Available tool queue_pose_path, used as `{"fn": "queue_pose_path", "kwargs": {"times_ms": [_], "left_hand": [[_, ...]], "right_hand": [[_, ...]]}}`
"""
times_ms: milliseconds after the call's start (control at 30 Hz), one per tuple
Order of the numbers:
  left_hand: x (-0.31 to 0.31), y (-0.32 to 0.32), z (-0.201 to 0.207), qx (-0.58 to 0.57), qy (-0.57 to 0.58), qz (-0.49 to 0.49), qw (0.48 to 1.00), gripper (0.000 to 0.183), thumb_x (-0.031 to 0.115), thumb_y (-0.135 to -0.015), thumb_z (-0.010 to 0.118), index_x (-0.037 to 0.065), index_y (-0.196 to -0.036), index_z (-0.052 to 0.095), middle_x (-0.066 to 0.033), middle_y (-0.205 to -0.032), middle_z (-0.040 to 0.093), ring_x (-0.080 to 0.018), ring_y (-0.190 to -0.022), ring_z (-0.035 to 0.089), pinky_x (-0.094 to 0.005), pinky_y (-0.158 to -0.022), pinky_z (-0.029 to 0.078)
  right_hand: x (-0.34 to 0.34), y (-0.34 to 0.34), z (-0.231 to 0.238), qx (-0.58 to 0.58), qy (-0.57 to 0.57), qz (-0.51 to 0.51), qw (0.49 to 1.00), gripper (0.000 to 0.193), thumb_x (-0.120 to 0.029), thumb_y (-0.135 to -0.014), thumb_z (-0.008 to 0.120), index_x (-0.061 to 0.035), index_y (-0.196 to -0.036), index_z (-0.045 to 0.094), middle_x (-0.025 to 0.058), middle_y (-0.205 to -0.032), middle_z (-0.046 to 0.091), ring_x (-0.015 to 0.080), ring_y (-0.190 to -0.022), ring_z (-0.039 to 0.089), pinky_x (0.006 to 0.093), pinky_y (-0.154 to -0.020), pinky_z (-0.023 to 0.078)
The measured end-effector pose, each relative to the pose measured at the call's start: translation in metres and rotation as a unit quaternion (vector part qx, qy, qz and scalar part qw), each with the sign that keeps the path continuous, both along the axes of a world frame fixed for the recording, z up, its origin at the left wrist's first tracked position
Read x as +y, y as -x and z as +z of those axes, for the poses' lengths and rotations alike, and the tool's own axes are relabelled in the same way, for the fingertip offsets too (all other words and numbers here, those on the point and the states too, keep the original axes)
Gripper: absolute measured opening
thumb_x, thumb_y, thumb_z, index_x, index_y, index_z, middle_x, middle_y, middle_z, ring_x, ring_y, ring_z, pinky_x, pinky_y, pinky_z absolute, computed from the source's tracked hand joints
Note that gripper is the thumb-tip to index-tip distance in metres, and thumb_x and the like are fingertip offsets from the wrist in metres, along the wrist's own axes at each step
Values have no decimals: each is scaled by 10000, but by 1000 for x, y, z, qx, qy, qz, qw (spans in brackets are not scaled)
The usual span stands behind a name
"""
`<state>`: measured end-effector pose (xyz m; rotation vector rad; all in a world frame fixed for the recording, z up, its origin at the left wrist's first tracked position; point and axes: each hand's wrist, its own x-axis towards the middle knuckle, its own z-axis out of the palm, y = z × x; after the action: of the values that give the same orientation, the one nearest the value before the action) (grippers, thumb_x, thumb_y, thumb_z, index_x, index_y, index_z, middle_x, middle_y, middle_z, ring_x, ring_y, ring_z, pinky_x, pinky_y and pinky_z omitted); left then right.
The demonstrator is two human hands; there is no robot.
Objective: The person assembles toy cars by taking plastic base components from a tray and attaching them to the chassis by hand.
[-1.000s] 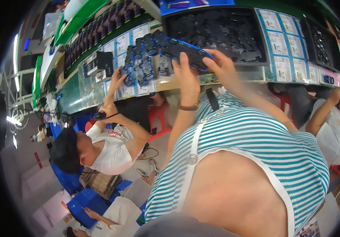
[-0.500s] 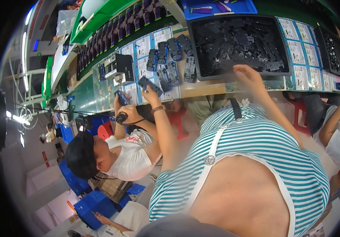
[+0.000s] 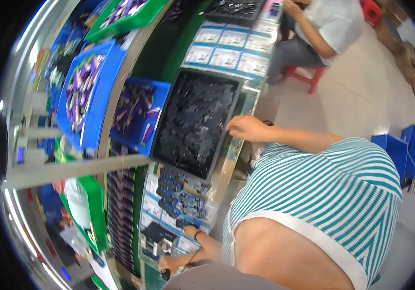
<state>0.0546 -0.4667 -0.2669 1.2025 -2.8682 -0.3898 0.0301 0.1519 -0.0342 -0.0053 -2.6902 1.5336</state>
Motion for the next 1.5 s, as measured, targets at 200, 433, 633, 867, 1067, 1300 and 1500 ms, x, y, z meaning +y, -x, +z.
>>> {"fn": "queue_pose_path", "kwargs": {"times_ms": [200,433,633,867,1067,1300,1500], "left_hand": [[42,6,32,39,235,136,962,462,356,-936,499,-40,-1173,537,-261,-1062,593,-411,-1001,595,-506,-837,484],[269,64,107,378,172,-166,895,372,292,-1011,451,-2,-1232,504,-240,-1222,486,-407,-1129,475,-523,-940,391],[373,91,101,262,191,-161,932,393,345,-1010,449,9,-1190,547,-213,-1268,467,-374,-1142,493,-477,-936,446],[385,95,106,254,140,-142,946,355,271,-1015,445,-44,-1167,506,-230,-1219,468,-408,-1124,500,-494,-917,456],[382,89,107,238,119,-114,957,323,258,-1020,437,-18,-1154,538,-185,-1256,478,-387,-1106,531,-492,-866,491],[388,90,105,246,104,-77,961,306,292,-996,449,49,-1099,605,-147,-1254,526,-335,-1124,546,-441,-904,470],[389,86,107,219,103,-72,968,285,262,-1020,432,38,-1088,594,-164,-1305,491,-369,-1137,541,-486,-857,503]], "right_hand": [[15,23,0,18,-18,27,999,216,-194,-888,613,-33,-1030,636,123,-964,632,278,-921,645,393,-791,509],[47,76,-37,102,-120,27,987,383,-210,-849,667,-77,-1193,562,154,-1261,477,337,-1229,430,440,-987,406],[71,134,-92,124,-241,-62,961,596,-314,-895,612,-55,-1388,400,214,-1450,350,370,-1372,306,522,-1131,235],[87,134,-103,117,-283,12,952,558,-358,-965,495,-21,-1397,393,179,-1436,391,316,-1398,295,499,-1171,191],[87,135,-101,127,-263,39,956,545,-362,-946,542,-41,-1372,431,176,-1405,418,324,-1397,293,499,-1176,182],[110,143,-91,163,-253,-19,954,549,-348,-929,565,-54,-1374,434,167,-1429,402,319,-1407,279,517,-1170,173],[112,147,-104,106,-316,8,943,578,-398,-957,506,-60,-1413,399,153,-1474,362,309,-1423,254,562,-1152,177]]}}
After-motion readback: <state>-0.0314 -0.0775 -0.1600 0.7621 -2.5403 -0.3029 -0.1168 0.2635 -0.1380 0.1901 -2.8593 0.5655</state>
